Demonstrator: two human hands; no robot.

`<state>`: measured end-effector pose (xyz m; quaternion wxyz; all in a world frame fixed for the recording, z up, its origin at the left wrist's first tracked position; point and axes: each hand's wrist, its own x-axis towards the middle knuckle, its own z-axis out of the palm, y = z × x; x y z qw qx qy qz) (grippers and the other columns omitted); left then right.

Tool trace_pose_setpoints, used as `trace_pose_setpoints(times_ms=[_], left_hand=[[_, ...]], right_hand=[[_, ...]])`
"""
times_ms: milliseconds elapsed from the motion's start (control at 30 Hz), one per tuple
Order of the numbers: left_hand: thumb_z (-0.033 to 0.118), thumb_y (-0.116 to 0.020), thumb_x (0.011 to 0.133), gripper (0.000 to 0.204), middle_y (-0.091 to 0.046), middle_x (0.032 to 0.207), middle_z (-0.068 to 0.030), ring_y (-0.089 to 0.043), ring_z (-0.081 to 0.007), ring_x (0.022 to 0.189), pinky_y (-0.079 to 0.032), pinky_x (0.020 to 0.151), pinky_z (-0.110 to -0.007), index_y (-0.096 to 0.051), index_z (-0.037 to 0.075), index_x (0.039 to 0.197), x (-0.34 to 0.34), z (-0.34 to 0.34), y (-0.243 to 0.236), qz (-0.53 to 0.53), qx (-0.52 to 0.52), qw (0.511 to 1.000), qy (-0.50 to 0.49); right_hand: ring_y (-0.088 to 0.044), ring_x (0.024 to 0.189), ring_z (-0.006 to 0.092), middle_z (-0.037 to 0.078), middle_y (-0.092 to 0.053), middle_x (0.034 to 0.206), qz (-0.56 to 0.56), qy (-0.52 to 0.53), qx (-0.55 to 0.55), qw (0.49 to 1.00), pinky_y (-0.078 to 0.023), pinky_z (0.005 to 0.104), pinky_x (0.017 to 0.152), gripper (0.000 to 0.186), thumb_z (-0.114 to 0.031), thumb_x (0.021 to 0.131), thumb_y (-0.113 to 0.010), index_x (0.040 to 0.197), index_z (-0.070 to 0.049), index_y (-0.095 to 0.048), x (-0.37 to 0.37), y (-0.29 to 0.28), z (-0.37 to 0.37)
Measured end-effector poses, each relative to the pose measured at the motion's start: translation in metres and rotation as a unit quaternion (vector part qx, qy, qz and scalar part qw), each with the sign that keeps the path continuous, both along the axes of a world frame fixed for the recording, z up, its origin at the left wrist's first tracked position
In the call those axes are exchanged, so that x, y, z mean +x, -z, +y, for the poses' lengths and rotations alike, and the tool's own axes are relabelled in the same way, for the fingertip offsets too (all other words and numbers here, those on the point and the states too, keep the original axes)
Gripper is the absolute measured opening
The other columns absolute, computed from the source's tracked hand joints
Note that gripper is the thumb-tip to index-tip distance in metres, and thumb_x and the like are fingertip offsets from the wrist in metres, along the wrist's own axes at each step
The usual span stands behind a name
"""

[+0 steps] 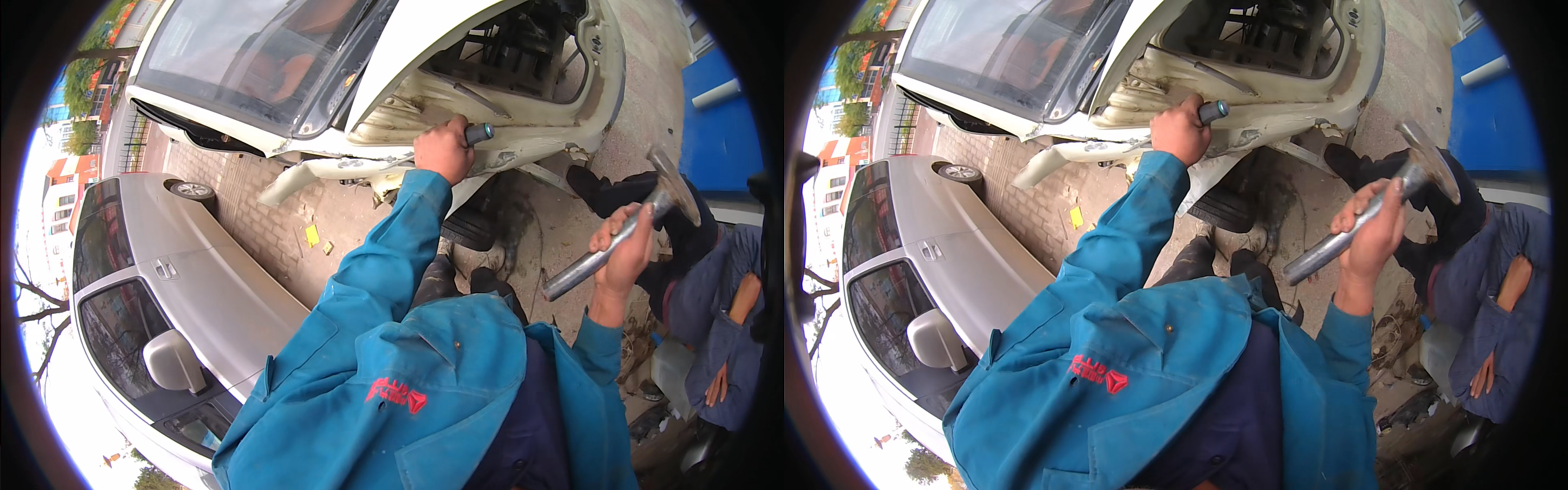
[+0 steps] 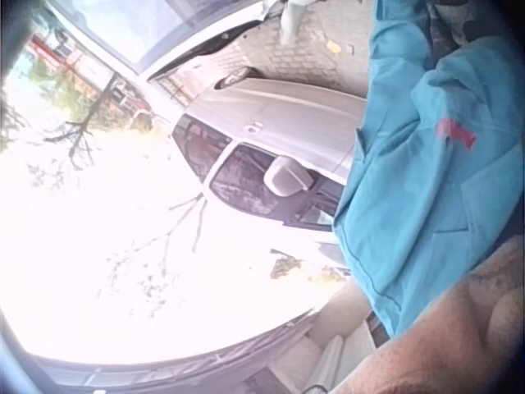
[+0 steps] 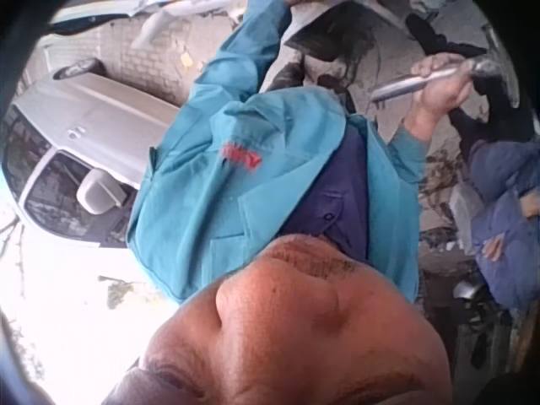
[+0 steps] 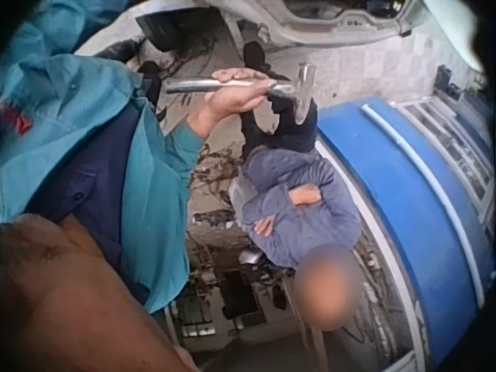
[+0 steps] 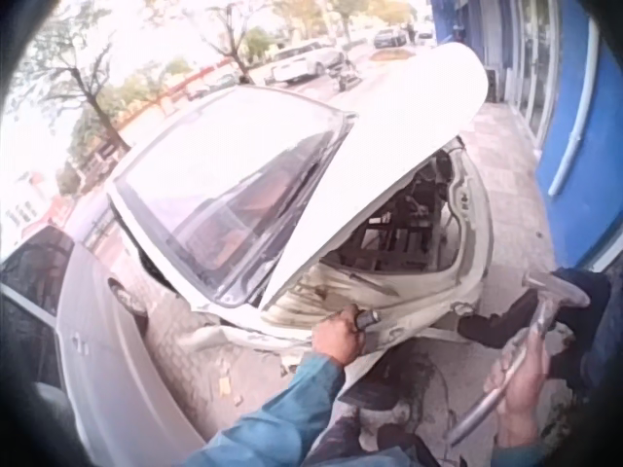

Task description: The person uses a hammer and a metal tool to repeatedly strike and shape the damaged front fender area of a white car. The hood is open, and the person works along the edge and inner surface of the fender, adjusting the tool position frequently.

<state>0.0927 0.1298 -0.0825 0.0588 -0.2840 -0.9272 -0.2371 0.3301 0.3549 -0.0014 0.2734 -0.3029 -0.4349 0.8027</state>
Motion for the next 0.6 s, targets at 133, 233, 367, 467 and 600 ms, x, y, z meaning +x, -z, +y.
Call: trace_pose_setpoints(times_ms=[133, 233, 367, 467, 600], left_hand=[[0.016, -0.079, 0.074, 0.027, -0.072, 0.082, -0.0107, -0.073, -0.0377, 0.076, -0.057, 0.066, -0.051, -0.07, 0.016, 0.1, 0.019, -0.014, -0.009, 0.018, 0.044, 0.995, 0.09], [0.016, -0.081, 0.071, 0.027, -0.07, 0.079, -0.0072, -0.072, -0.0334, 0.073, -0.056, 0.064, -0.049, -0.069, 0.015, 0.096, 0.034, -0.002, -0.014, 0.055, 0.073, 0.984, 0.149], [0.015, -0.082, 0.071, 0.026, -0.069, 0.077, -0.0069, -0.071, -0.0328, 0.071, -0.056, 0.063, -0.048, -0.068, 0.015, 0.093, 0.03, -0.01, -0.021, 0.057, 0.123, 0.979, 0.152], [0.016, -0.083, 0.072, 0.027, -0.07, 0.079, -0.0065, -0.072, -0.033, 0.074, -0.057, 0.064, -0.049, -0.07, 0.016, 0.096, 0.026, -0.024, -0.024, 0.049, 0.121, 0.98, 0.151], [0.016, -0.084, 0.078, 0.021, -0.069, 0.076, -0.0089, -0.071, -0.0348, 0.07, -0.055, 0.061, -0.049, -0.07, 0.015, 0.094, 0.024, -0.03, -0.032, 0.046, 0.166, 0.974, 0.147]], right_hand=[[-0.048, 0.052, 0.0108, -0.001, -0.049, 0.076, -0.017, 0.052, 0.037, 0.998, -0.043, 0.0299, 0.048, 0.04, -0.051, 0.117, -0.051, 0.106, -0.013, -0.056, -0.003, -0.013, 0.007], [-0.048, 0.052, 0.0114, 0.0, -0.049, 0.075, -0.055, 0.01, 0.02, 0.998, -0.044, 0.0305, 0.047, 0.04, -0.051, 0.117, -0.052, 0.108, -0.012, -0.054, -0.007, -0.006, -0.019], [-0.05, 0.05, 0.0121, 0.002, -0.049, 0.076, -0.079, -0.054, 0.003, 0.995, -0.047, 0.0319, 0.046, 0.04, -0.049, 0.118, -0.05, 0.11, -0.01, -0.051, 0.002, 0.006, -0.049], [-0.05, 0.05, 0.012, 0.002, -0.05, 0.076, -0.083, -0.078, 0.014, 0.993, -0.047, 0.0312, 0.045, 0.039, -0.047, 0.118, -0.05, 0.11, -0.009, -0.051, 0.007, 0.009, -0.061], [-0.051, 0.05, 0.0118, 0.003, -0.05, 0.076, -0.1, -0.081, 0.018, 0.992, -0.047, 0.0306, 0.044, 0.038, -0.045, 0.118, -0.051, 0.11, -0.008, -0.05, 0.007, 0.006, -0.069]])
